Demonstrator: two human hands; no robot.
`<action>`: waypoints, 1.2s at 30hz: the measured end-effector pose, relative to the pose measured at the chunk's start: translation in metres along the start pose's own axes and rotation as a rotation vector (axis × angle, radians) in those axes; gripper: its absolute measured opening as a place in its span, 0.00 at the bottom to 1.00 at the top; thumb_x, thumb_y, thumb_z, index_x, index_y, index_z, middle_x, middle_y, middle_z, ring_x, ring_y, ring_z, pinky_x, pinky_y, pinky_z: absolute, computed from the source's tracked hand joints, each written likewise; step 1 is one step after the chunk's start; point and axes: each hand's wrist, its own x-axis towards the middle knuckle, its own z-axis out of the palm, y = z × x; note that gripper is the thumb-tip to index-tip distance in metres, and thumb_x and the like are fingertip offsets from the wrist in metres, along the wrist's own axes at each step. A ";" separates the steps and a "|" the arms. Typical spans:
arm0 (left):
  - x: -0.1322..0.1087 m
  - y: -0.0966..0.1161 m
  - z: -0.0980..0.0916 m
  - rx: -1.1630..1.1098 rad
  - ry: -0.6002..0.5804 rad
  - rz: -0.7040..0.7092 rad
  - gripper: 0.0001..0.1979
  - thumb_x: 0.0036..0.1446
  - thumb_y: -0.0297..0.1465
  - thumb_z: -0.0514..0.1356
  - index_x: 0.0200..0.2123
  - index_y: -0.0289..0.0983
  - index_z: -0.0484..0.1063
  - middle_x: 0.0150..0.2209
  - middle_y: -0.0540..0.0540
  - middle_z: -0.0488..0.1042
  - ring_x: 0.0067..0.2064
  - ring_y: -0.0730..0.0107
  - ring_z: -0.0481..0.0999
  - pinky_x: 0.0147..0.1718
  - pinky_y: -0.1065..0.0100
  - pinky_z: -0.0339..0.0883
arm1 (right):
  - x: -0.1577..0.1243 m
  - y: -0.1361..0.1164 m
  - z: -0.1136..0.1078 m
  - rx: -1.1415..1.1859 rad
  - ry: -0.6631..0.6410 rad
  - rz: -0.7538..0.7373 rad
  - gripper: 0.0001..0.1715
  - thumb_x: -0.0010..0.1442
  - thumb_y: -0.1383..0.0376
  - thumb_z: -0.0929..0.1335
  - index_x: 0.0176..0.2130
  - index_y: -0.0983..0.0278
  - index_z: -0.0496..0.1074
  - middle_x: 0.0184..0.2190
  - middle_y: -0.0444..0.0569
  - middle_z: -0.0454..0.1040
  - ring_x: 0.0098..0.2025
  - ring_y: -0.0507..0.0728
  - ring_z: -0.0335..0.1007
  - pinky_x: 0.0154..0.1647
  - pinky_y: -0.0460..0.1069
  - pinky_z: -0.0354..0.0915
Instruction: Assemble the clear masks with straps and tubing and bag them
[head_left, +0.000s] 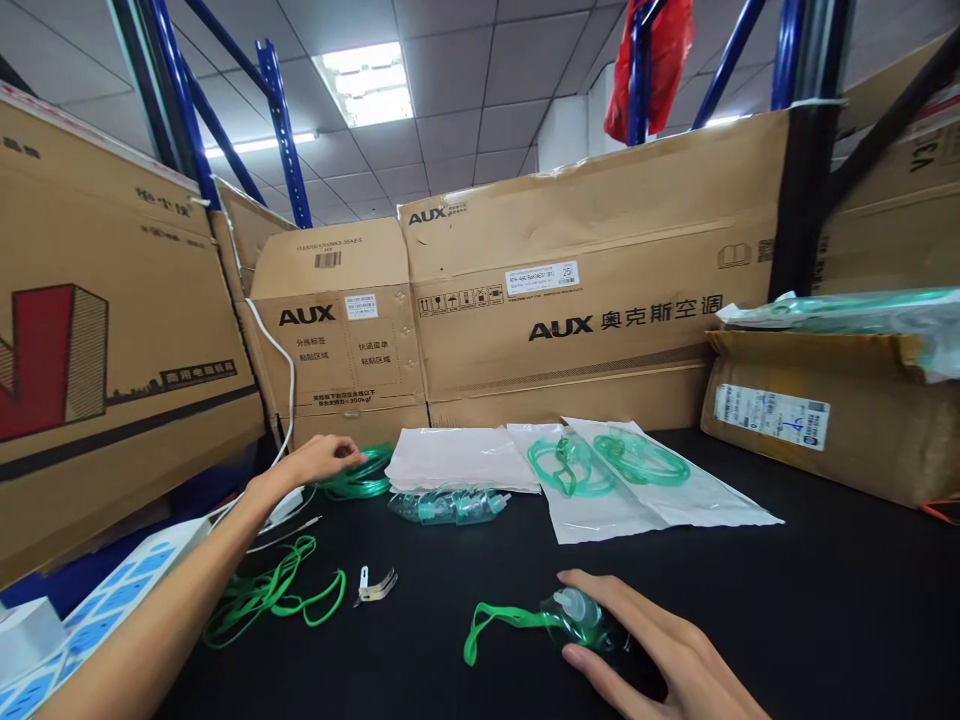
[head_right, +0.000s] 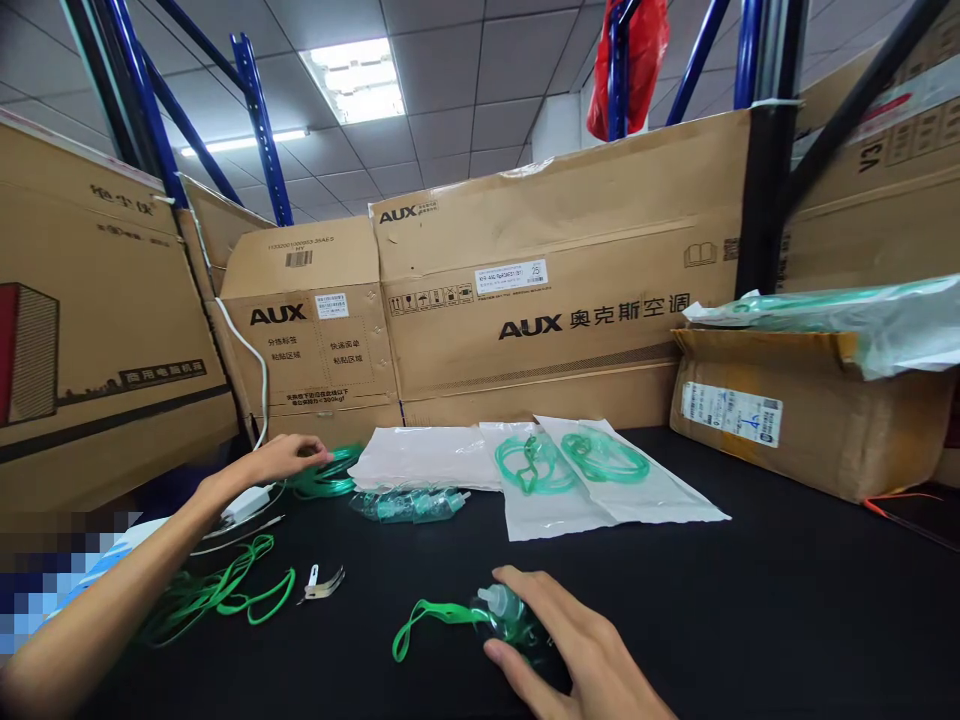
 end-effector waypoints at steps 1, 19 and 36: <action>-0.001 -0.001 -0.001 0.024 -0.028 0.012 0.13 0.71 0.37 0.64 0.53 0.36 0.76 0.54 0.42 0.79 0.50 0.56 0.81 0.50 0.52 0.78 | 0.000 0.000 0.000 -0.006 -0.003 0.000 0.26 0.67 0.52 0.73 0.62 0.53 0.77 0.57 0.48 0.84 0.57 0.67 0.82 0.60 0.55 0.77; -0.019 -0.024 0.013 0.252 0.017 0.161 0.14 0.70 0.35 0.65 0.55 0.36 0.75 0.57 0.41 0.77 0.54 0.54 0.80 0.53 0.49 0.76 | -0.006 0.007 0.004 -0.055 -0.043 0.057 0.29 0.67 0.48 0.71 0.64 0.49 0.75 0.60 0.47 0.81 0.60 0.68 0.79 0.60 0.58 0.77; -0.027 0.004 -0.025 0.114 0.538 -0.176 0.13 0.72 0.36 0.63 0.54 0.35 0.76 0.50 0.42 0.80 0.46 0.60 0.83 0.47 0.53 0.79 | -0.005 0.007 0.005 -0.039 -0.023 0.058 0.28 0.66 0.51 0.73 0.63 0.50 0.76 0.59 0.48 0.82 0.59 0.67 0.80 0.59 0.56 0.77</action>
